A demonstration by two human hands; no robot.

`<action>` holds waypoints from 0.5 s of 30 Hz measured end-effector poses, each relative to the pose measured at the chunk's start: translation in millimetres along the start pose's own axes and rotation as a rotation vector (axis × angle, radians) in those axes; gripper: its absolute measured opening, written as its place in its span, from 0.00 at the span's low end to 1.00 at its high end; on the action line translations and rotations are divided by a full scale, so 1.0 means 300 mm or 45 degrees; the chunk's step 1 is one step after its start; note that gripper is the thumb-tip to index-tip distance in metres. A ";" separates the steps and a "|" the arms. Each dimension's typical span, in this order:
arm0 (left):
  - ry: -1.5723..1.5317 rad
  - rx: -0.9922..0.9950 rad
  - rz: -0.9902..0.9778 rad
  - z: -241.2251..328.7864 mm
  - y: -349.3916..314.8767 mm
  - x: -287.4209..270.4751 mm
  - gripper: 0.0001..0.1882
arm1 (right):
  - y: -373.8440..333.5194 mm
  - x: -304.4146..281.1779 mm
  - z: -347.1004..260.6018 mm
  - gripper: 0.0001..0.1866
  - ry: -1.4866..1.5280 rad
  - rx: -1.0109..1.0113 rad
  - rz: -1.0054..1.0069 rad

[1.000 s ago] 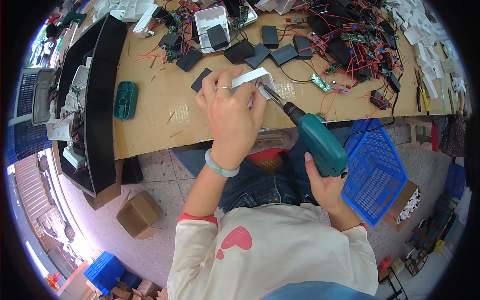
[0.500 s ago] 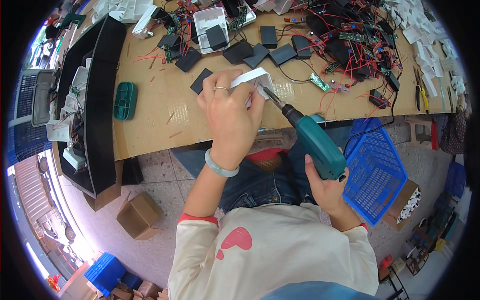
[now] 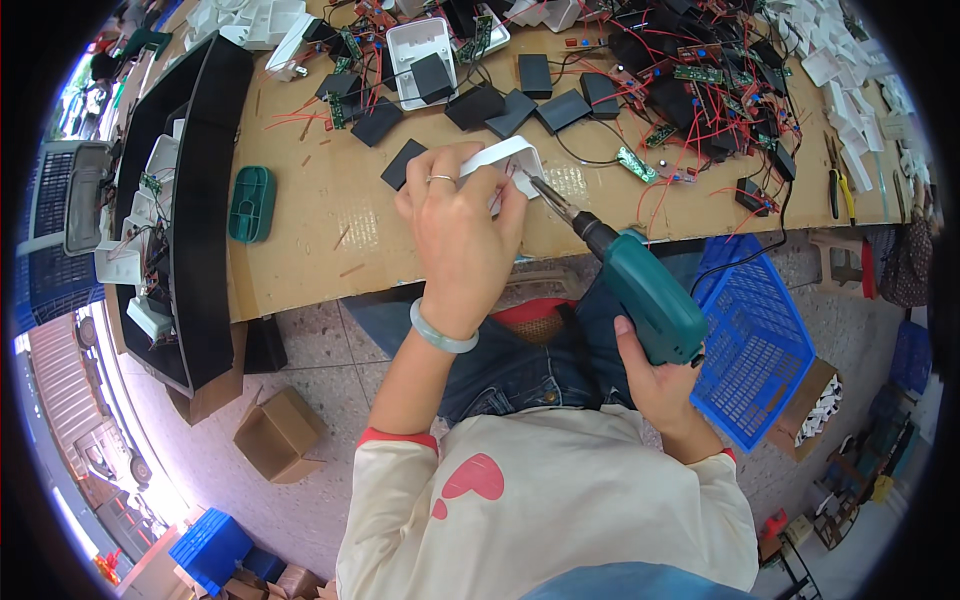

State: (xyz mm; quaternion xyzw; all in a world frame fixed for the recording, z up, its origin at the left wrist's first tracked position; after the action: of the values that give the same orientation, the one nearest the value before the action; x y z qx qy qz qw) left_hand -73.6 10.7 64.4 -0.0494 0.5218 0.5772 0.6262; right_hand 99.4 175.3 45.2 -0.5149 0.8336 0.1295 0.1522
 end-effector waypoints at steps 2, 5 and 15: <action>-0.022 -0.004 0.012 -0.002 -0.002 -0.002 0.05 | -0.012 -0.025 0.007 0.11 0.021 0.053 0.053; -0.045 -0.015 0.012 -0.011 -0.002 -0.004 0.05 | -0.027 -0.047 0.041 0.11 0.033 0.209 0.034; -0.017 0.011 0.018 0.010 0.011 -0.018 0.06 | -0.038 -0.110 0.018 0.16 0.176 -0.021 0.148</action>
State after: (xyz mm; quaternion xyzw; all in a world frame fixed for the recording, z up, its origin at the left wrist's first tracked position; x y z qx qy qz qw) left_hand -73.1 10.2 71.4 -0.0391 0.5203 0.5796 0.6260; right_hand 124.4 199.5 52.4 -0.4746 0.8695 0.1092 0.0822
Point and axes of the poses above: each hand's wrist, its own y-axis towards the middle knuckle, its own x-axis out of the palm, z = x × y, the point moved 9 cm from there along y, towards the middle knuckle, and after that the axes turned 5 degrees about x, right-handed, at the moved point
